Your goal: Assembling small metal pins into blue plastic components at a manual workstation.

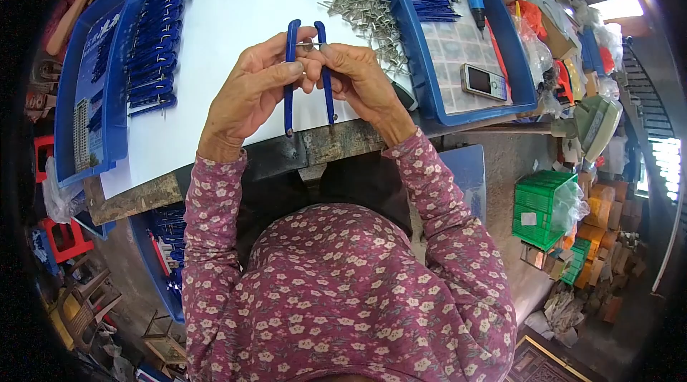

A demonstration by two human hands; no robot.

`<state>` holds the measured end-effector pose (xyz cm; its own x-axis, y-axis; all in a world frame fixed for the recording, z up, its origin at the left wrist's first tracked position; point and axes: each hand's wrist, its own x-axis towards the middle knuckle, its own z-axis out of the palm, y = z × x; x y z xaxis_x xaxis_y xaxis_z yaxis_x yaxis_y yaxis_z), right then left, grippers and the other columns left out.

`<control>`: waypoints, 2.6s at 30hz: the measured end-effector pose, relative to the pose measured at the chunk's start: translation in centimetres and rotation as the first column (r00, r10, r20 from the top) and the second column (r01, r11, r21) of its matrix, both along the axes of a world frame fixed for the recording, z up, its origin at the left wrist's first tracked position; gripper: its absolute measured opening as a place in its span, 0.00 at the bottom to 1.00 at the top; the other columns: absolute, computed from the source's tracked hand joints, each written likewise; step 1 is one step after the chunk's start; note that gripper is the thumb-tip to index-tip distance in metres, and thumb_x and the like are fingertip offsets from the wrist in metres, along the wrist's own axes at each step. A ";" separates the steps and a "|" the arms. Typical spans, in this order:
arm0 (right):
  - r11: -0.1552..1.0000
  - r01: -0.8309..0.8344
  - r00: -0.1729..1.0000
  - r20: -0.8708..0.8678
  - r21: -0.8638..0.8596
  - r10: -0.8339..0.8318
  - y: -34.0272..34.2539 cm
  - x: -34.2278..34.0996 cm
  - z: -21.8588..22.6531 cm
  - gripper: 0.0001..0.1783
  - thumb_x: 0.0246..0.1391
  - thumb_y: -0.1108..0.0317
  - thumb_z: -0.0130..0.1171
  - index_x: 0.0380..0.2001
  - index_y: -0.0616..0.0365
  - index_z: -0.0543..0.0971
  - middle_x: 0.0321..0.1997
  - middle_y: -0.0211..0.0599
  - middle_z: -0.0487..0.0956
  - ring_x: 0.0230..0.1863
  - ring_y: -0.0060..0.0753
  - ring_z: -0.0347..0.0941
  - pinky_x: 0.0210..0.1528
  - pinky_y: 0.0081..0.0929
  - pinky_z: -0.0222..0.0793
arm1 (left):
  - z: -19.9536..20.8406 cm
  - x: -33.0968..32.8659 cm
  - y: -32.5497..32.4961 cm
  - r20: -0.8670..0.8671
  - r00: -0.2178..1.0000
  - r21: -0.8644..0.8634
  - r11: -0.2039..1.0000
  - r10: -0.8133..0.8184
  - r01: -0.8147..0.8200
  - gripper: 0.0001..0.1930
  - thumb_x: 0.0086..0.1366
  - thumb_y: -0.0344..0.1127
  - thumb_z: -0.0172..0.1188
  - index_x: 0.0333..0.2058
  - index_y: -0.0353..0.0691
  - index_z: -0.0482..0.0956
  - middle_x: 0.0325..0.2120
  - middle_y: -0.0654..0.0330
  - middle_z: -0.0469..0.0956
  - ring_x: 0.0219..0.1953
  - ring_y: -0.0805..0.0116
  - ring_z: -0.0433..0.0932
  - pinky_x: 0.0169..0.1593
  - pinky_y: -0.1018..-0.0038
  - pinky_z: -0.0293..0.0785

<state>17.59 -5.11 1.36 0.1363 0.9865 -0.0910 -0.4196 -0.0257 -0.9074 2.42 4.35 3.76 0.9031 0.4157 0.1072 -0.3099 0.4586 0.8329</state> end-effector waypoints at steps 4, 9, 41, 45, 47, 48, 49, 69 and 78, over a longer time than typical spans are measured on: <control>0.999 0.038 0.996 -0.079 -0.021 -0.039 -0.2 -0.2 -0.9 0.18 0.54 0.59 0.50 0.34 0.67 0.75 0.20 0.26 0.70 0.18 0.13 0.60 0.16 0.08 0.53 | 0.4 -0.1 -0.4 -0.025 0.999 0.022 0.999 -0.032 0.032 0.25 0.57 0.30 0.51 0.51 0.23 0.57 0.32 0.53 0.73 0.32 0.69 0.75 0.41 0.77 0.71; 1.000 0.020 0.988 -0.154 -0.008 -0.021 -0.3 -0.7 -1.3 0.17 0.55 0.61 0.50 0.36 0.68 0.73 0.19 0.24 0.67 0.18 0.14 0.60 0.15 0.09 0.53 | 0.1 -0.1 -0.9 -0.023 0.999 0.032 0.998 -0.046 0.047 0.25 0.58 0.31 0.50 0.51 0.23 0.56 0.32 0.52 0.73 0.34 0.67 0.75 0.42 0.75 0.72; 0.997 0.078 0.993 -0.085 -0.019 -0.079 -4.3 -9.9 -2.1 0.09 0.52 0.68 0.53 0.34 0.63 0.71 0.28 0.39 0.76 0.23 0.26 0.73 0.29 0.18 0.70 | -1.4 -11.1 -6.0 -0.326 0.820 0.907 0.401 0.470 0.130 0.08 0.59 0.32 0.52 0.32 0.34 0.66 0.31 0.53 0.60 0.26 0.62 0.66 0.29 0.69 0.64; 0.975 -0.021 0.993 0.111 -0.222 0.047 -5.0 -9.2 -1.1 0.13 0.50 0.67 0.56 0.38 0.62 0.71 0.26 0.32 0.74 0.21 0.18 0.67 0.24 0.13 0.64 | -0.9 -12.1 -5.0 -0.441 0.799 0.871 0.412 0.410 0.269 0.05 0.59 0.27 0.49 0.30 0.32 0.64 0.30 0.54 0.59 0.26 0.62 0.66 0.30 0.69 0.63; 0.976 0.056 0.912 0.409 -0.209 0.035 -5.4 -8.6 -1.3 0.20 0.45 0.70 0.60 0.43 0.62 0.69 0.28 0.29 0.71 0.21 0.13 0.62 0.20 0.11 0.56 | -1.0 -12.7 -4.5 -0.464 0.791 0.871 0.367 0.399 0.326 0.05 0.58 0.27 0.50 0.29 0.31 0.64 0.29 0.54 0.59 0.26 0.62 0.66 0.30 0.69 0.63; 0.976 0.051 0.912 0.407 -0.213 0.042 -5.4 -8.3 -1.4 0.20 0.45 0.70 0.60 0.43 0.62 0.69 0.28 0.29 0.71 0.21 0.13 0.62 0.20 0.11 0.56 | -1.1 -12.9 -4.2 -0.485 0.784 0.869 0.316 0.388 0.381 0.05 0.57 0.27 0.51 0.29 0.31 0.64 0.29 0.55 0.59 0.27 0.62 0.66 0.31 0.69 0.63; 0.993 0.063 0.726 0.688 -0.098 0.022 -5.3 -8.1 -1.5 0.22 0.44 0.71 0.61 0.44 0.61 0.68 0.32 0.31 0.70 0.22 0.12 0.62 0.20 0.11 0.56 | -1.1 -13.0 -4.1 -0.488 0.783 0.867 0.321 0.387 0.381 0.05 0.57 0.27 0.51 0.29 0.31 0.64 0.29 0.55 0.59 0.27 0.62 0.66 0.31 0.69 0.63; 0.916 -0.395 0.180 0.984 0.067 0.005 -1.3 -7.8 -1.8 0.35 0.33 0.62 0.67 0.48 0.56 0.67 0.44 0.39 0.68 0.40 0.40 0.69 0.40 0.30 0.68 | -3.6 -14.2 -5.4 -0.178 0.716 0.965 -0.021 0.675 0.260 0.07 0.49 0.23 0.54 0.30 0.31 0.68 0.40 0.50 0.66 0.43 0.58 0.69 0.46 0.70 0.68; 0.933 -0.355 0.048 0.998 0.053 -0.038 -3.6 -8.4 -1.5 0.36 0.34 0.62 0.66 0.49 0.61 0.65 0.43 0.44 0.67 0.43 0.44 0.66 0.42 0.32 0.65 | -3.9 -14.2 -5.8 -0.107 0.724 0.960 -0.120 0.681 0.255 0.09 0.49 0.23 0.55 0.32 0.33 0.70 0.40 0.54 0.68 0.44 0.59 0.70 0.46 0.71 0.69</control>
<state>9.21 -8.75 -0.14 -0.2586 0.9480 0.1854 0.8364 0.3158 -0.4480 -11.76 -1.44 -0.15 0.8287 0.4879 0.2744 0.4260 -0.8677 0.2564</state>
